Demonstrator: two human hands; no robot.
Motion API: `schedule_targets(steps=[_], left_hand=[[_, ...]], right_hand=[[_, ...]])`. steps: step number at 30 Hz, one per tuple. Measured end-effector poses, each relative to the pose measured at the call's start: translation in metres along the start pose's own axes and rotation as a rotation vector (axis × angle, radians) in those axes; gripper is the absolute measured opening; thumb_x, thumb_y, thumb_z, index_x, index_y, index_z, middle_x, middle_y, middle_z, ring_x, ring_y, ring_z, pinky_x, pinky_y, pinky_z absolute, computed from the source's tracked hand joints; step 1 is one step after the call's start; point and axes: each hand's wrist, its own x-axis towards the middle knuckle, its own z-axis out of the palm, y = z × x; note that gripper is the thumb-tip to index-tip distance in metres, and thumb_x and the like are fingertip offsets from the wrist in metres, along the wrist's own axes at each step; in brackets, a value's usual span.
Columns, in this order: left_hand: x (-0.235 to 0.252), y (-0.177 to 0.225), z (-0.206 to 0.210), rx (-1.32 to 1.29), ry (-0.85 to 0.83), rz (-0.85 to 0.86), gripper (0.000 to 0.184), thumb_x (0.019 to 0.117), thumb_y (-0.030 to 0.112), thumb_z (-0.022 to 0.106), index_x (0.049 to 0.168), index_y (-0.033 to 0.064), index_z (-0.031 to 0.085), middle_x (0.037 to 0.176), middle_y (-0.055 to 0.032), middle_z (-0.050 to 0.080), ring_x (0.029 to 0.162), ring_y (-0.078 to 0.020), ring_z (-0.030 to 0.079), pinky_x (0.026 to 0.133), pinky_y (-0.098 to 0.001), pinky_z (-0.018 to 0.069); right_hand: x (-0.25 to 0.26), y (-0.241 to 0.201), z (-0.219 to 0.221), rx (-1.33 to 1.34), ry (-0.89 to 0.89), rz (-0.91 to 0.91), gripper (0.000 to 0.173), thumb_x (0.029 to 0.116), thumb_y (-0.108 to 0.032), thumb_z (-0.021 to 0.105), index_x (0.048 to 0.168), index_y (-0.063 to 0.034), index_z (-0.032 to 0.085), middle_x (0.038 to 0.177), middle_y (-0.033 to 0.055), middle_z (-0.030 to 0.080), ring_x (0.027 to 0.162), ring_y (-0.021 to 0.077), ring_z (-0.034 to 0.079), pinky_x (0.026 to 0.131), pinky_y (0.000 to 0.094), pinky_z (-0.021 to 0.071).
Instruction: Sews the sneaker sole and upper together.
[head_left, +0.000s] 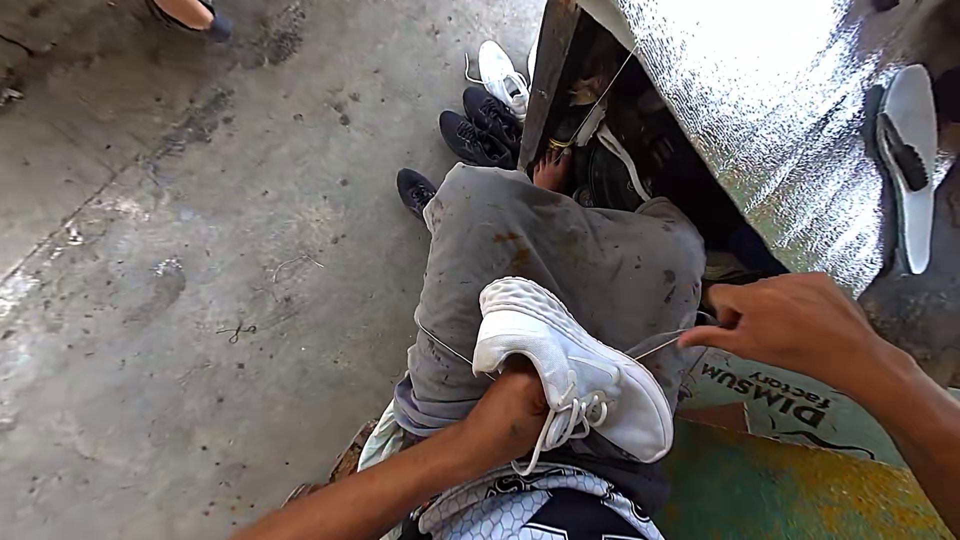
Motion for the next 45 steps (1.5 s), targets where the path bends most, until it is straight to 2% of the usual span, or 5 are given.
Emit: schedule_targets(steps=[11, 16, 28, 35, 45], left_hand=[[-0.007, -0.003, 0.004, 0.173, -0.028, -0.037, 0.023, 0.0843, 0.019, 0.073, 0.1, 0.0021, 0.071, 0.096, -0.0137, 0.074, 0.1, -0.022, 0.071, 0.094, -0.0381, 0.054], [-0.005, -0.001, 0.005, 0.219, -0.039, -0.038, 0.023, 0.0836, 0.018, 0.073, 0.1, 0.0024, 0.071, 0.098, -0.0141, 0.074, 0.101, -0.0233, 0.071, 0.095, -0.0391, 0.0535], [-0.003, -0.004, 0.003, 0.188, -0.085, 0.007, 0.02, 0.0861, 0.014, 0.07, 0.102, 0.0016, 0.07, 0.1, -0.0146, 0.074, 0.102, -0.0223, 0.071, 0.095, -0.0369, 0.0535], [-0.006, -0.005, 0.003, 0.22, -0.104, 0.023, 0.019, 0.0861, 0.012, 0.07, 0.102, 0.001, 0.071, 0.1, -0.0154, 0.074, 0.103, -0.0239, 0.071, 0.095, -0.0384, 0.0543], [-0.016, 0.007, -0.003, 0.442, -0.175, -0.104, 0.021, 0.088, 0.016, 0.068, 0.101, -0.0003, 0.071, 0.099, -0.021, 0.073, 0.099, -0.0364, 0.072, 0.085, -0.0528, 0.0574]], right_hand=[[-0.043, 0.01, 0.041, 0.952, 0.03, -0.075, 0.032, 0.0913, -0.049, 0.073, 0.088, -0.0177, 0.069, 0.081, -0.011, 0.061, 0.068, -0.0075, 0.051, 0.057, 0.0095, 0.0416], [-0.03, -0.061, 0.051, 0.558, 0.19, -0.08, 0.025, 0.1031, -0.031, 0.057, 0.113, -0.0227, 0.078, 0.111, 0.0007, 0.071, 0.074, 0.0089, 0.065, 0.063, 0.0315, 0.056], [-0.047, -0.05, 0.048, 1.717, 0.12, 0.096, 0.009, 0.1039, -0.025, 0.059, 0.106, -0.019, 0.066, 0.072, -0.0077, 0.063, 0.055, -0.0017, 0.056, 0.051, 0.014, 0.048], [-0.033, -0.067, 0.067, 0.261, 0.294, 0.118, 0.035, 0.102, -0.041, 0.055, 0.117, -0.0209, 0.079, 0.071, 0.0074, 0.063, 0.058, 0.024, 0.061, 0.051, 0.0442, 0.0491], [-0.08, 0.047, 0.018, 0.511, 0.038, 0.15, 0.021, 0.0956, -0.029, 0.067, 0.093, -0.0123, 0.079, 0.116, 0.0019, 0.071, 0.102, 0.0158, 0.069, 0.085, 0.0443, 0.0591]])
